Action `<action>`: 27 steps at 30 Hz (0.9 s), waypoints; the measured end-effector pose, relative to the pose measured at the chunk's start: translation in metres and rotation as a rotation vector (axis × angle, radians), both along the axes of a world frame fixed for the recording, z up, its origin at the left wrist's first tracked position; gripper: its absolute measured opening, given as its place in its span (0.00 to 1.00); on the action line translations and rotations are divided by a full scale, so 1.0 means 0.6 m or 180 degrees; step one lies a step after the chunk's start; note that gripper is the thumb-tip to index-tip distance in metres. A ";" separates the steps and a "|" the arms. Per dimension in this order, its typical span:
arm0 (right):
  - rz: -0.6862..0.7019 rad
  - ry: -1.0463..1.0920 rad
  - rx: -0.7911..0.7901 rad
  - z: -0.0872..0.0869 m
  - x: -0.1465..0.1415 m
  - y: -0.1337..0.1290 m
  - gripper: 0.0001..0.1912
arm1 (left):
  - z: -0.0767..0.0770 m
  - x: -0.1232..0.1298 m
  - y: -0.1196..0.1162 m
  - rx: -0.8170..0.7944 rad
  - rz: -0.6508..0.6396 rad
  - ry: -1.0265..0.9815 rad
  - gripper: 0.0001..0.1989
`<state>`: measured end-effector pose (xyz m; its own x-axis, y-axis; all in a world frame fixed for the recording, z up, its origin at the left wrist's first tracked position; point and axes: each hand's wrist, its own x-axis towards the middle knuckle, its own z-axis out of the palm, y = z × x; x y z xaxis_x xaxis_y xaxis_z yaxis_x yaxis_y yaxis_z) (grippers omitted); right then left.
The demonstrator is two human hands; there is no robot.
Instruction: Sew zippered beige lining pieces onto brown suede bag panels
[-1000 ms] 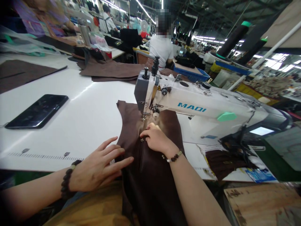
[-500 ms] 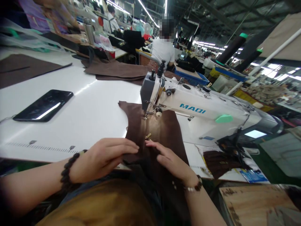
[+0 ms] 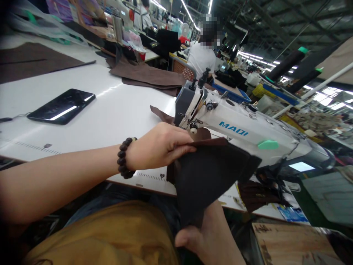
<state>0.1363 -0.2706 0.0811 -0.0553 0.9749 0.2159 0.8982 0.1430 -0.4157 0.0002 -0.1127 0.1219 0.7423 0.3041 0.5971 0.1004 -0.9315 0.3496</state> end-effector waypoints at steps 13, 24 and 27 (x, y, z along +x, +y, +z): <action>-0.0811 0.0645 0.0364 0.001 0.003 0.023 0.23 | 0.008 -0.056 0.057 -0.0229 -0.0018 -0.0217 0.09; -0.1044 0.1471 -0.0473 -0.014 -0.003 0.015 0.28 | -0.175 -0.064 -0.043 0.0982 0.0435 -0.0122 0.12; -0.1010 0.1585 -0.0711 -0.019 -0.007 0.012 0.28 | -0.171 -0.061 -0.044 0.1044 0.0376 -0.0128 0.16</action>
